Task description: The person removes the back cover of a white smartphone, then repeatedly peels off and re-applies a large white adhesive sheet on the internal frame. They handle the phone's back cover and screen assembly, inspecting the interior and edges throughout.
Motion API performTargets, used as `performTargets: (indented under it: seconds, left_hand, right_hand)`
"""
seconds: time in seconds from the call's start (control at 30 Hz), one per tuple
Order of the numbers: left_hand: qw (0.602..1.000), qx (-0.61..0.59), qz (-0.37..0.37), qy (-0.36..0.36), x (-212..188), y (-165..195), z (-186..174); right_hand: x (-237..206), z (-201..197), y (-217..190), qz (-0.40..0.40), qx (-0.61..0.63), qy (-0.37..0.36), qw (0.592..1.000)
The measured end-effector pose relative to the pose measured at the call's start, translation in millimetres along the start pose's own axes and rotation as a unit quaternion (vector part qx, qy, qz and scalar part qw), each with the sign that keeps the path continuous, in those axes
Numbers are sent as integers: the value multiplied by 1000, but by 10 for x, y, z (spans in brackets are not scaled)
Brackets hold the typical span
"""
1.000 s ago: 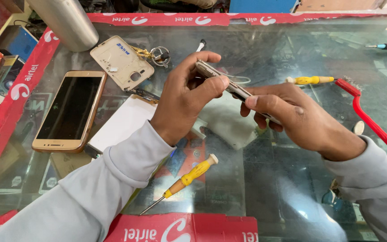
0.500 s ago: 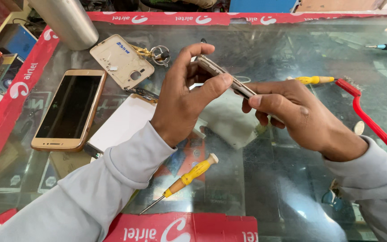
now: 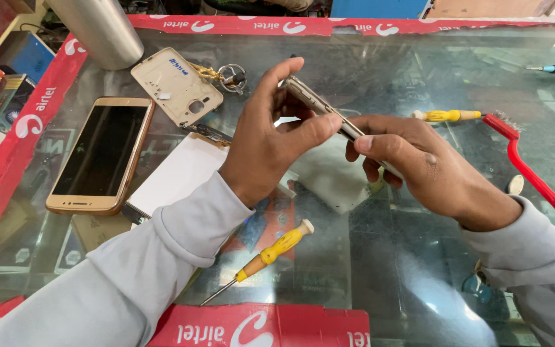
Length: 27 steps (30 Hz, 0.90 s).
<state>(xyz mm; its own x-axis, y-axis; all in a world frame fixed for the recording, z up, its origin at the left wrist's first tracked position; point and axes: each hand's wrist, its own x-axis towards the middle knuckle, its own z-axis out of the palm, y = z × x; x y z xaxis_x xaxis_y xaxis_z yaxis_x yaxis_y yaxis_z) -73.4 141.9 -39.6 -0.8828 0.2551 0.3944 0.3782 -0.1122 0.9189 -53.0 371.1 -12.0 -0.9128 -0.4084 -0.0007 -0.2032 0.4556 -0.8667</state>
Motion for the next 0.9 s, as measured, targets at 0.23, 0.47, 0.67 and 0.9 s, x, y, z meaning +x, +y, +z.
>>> performTargets:
  seconds: [0.23, 0.47, 0.67, 0.9]
  left_hand:
    - [1000, 14, -13, -4, -20, -12, -3]
    - [994, -99, 22, -33, -54, 53, -33]
    - [959, -266, 25, -95, -10, 88, -49]
    - [967, -238, -92, -25, 64, 25, -8]
  right_hand:
    - [4, 64, 5, 5, -63, 33, 997]
    - [-53, 107, -94, -67, -93, 88, 989]
    - [-99, 218, -180, -62, -60, 151, 985]
    - [-34, 183, -105, -60, 101, 168, 979]
